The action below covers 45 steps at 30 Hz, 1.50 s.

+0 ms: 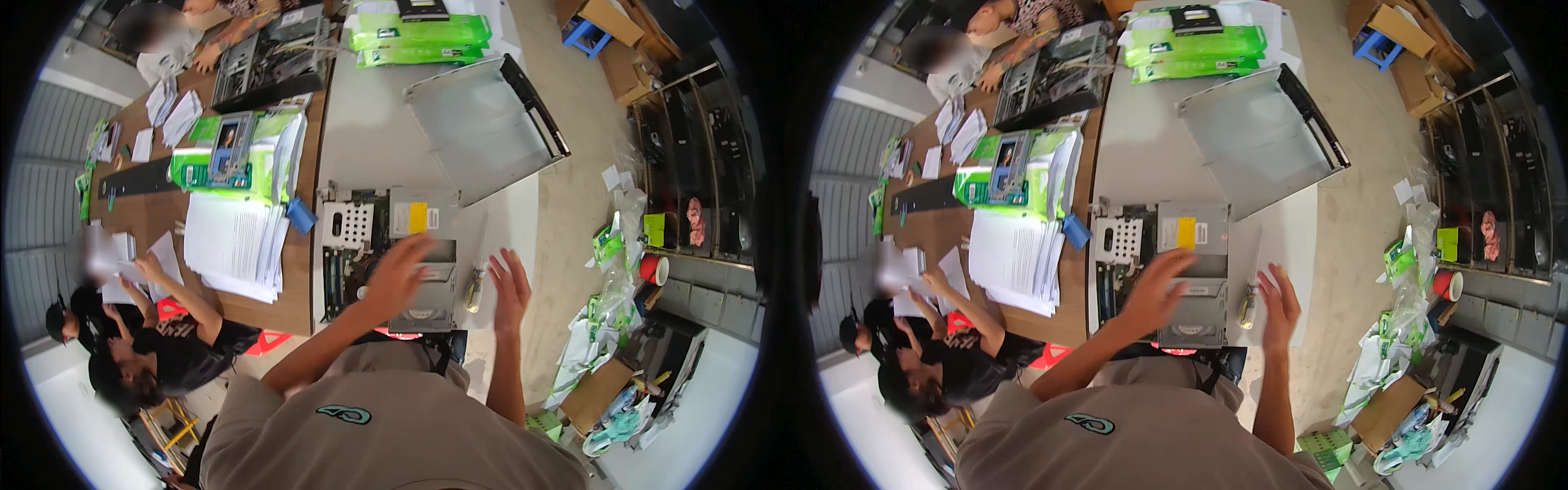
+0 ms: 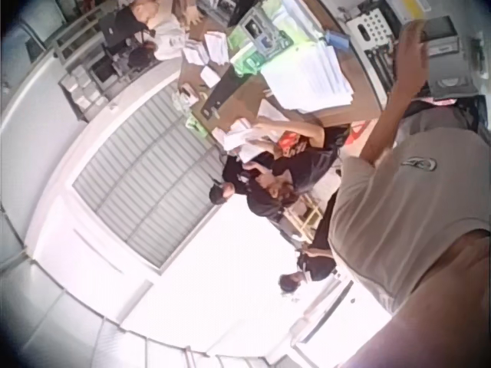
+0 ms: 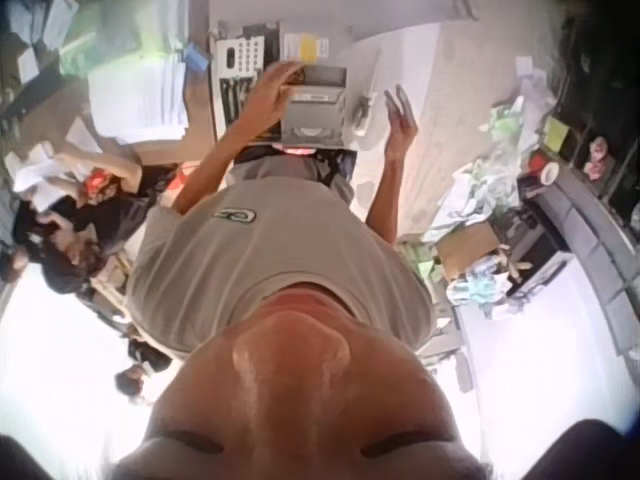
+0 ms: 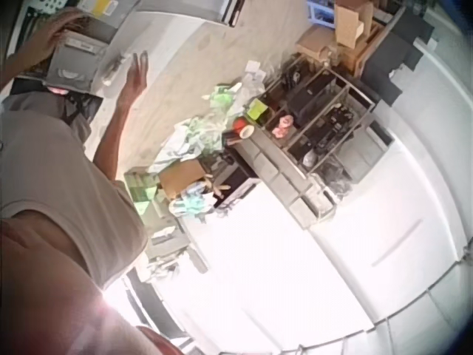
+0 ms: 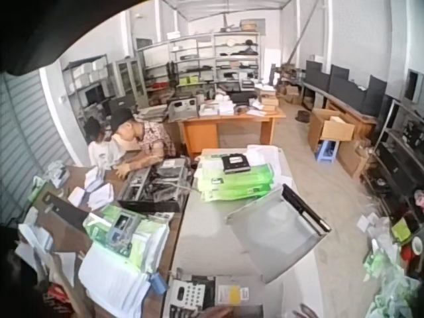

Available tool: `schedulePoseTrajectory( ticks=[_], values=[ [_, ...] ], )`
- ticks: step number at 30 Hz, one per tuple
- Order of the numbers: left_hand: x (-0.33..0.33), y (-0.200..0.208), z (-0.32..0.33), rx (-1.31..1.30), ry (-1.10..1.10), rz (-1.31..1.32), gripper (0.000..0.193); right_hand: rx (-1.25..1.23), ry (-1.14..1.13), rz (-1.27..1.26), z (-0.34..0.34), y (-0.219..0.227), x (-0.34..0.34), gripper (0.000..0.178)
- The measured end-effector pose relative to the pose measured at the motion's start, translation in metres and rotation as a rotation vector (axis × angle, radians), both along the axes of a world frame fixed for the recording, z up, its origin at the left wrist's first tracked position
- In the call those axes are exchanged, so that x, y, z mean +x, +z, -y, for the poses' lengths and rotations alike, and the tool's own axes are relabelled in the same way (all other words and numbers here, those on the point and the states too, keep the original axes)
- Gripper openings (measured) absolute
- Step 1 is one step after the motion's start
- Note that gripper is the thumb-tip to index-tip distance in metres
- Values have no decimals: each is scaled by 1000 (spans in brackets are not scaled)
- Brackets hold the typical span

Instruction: The person disassembles a computer tower by removing the side panel using a screwdriver, pulling out an internal component cage, and disconnecting several internal cables from the motherboard.

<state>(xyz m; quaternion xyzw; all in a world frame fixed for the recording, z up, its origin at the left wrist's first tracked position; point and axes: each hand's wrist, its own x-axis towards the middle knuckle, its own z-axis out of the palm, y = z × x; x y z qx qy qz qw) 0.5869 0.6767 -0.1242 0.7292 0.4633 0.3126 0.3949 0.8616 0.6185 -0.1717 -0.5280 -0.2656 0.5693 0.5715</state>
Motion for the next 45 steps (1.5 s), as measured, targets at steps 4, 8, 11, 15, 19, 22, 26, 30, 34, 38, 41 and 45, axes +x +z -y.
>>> schedulePoseTrajectory(
  ticks=[4,8,11,15,19,22,26,30,34,38,41,45],
  values=[
    [88,21,3,349,-293,124,41,-17,-76,-364,-3,50,-69,63],
    [37,-30,-43,327,55,-256,49,304,93,-460,1,145,-62,77],
    [42,-46,-71,-75,161,341,52,608,34,70,-9,164,-68,73],
    [81,37,-61,-578,-259,1081,54,655,-24,1096,-80,89,-74,65],
    [54,111,-42,-294,-517,839,53,822,-28,1108,-141,34,-4,63],
    [-7,107,-29,-155,-222,574,43,237,-142,732,-142,7,34,63],
    [-92,28,-10,-119,329,352,31,-71,-120,782,-83,-81,91,66],
    [-167,-54,31,-156,590,264,27,-135,-94,1047,-57,-141,112,62],
    [-198,-102,36,-243,711,243,26,113,-117,1116,-76,-166,104,59],
    [-206,-165,37,-231,703,317,29,116,-164,970,-86,-178,87,57],
    [-204,-197,42,-206,774,403,32,163,-189,943,-82,-197,97,54],
    [-201,-217,57,16,863,435,32,241,-145,986,-79,-198,98,49]
  ],
)
